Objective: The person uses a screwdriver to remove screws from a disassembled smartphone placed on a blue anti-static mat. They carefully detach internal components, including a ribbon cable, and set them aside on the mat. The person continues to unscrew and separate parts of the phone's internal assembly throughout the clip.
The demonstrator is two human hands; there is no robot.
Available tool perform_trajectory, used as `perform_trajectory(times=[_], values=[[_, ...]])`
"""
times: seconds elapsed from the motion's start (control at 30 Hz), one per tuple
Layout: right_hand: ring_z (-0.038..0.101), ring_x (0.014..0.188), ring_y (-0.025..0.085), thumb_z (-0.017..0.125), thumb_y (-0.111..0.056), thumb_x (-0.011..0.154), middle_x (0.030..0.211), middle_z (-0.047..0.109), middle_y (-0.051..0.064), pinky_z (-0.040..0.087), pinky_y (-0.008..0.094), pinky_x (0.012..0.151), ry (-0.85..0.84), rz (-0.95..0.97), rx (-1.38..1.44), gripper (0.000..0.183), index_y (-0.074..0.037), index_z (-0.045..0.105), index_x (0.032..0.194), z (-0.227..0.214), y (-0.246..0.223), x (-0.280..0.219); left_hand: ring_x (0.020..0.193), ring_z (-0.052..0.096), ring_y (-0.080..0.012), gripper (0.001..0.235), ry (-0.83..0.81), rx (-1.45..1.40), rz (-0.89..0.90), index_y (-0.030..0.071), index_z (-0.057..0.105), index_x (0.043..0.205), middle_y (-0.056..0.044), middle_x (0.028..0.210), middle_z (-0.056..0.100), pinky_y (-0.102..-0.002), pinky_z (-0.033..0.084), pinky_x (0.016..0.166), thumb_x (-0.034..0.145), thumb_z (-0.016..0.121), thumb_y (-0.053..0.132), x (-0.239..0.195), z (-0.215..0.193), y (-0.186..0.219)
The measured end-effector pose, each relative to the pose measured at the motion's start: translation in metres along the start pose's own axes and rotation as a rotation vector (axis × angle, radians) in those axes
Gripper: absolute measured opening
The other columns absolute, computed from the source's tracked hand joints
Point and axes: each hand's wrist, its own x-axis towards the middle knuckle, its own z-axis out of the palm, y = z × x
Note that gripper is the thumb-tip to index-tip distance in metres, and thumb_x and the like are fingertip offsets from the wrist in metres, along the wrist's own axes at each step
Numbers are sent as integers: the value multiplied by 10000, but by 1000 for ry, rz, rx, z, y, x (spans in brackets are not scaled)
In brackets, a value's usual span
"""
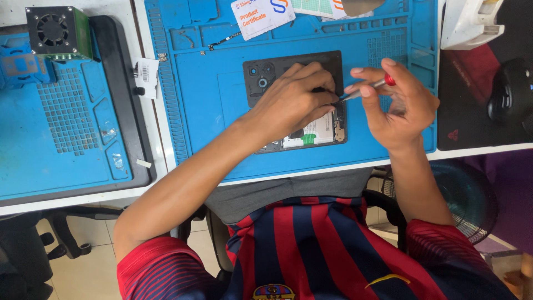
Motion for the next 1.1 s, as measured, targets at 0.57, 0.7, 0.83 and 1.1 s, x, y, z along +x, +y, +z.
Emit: perform_trajectory(times=[0.57, 0.7, 0.83, 1.1], values=[[793, 944, 297, 670, 41, 1108, 1159, 741, 265, 691, 340, 773, 4, 8, 15, 463, -45, 455, 1508, -2, 0, -2, 1015, 584, -219, 185, -17, 16, -16, 46, 795, 997, -33, 1010, 643, -387, 468, 874, 859, 816, 167, 2, 3, 1], [793, 942, 300, 664, 40, 1104, 1161, 740, 262, 696, 340, 765, 25, 4, 36, 476, -52, 447, 1517, -2, 1, -5, 997, 579, -224, 178, -17, 17, -10, 51, 798, 991, -37, 992, 635, -392, 466, 871, 858, 816, 168, 4, 3, 1], [787, 945, 295, 661, 39, 1120, 1169, 735, 265, 703, 359, 778, 58, 13, 75, 476, -60, 445, 1533, -2, 1, -6, 999, 583, -225, 128, -19, 32, -34, 69, 790, 949, -31, 982, 636, -399, 468, 866, 856, 809, 154, 6, 5, 3], [768, 885, 284, 618, 26, 1111, 1125, 719, 274, 705, 393, 762, 130, 3, 80, 471, -61, 413, 1526, -12, -4, -15, 1017, 583, -242, 74, -61, 108, -108, 81, 755, 909, -52, 1010, 634, -416, 467, 852, 860, 763, 136, 14, 10, 9]])
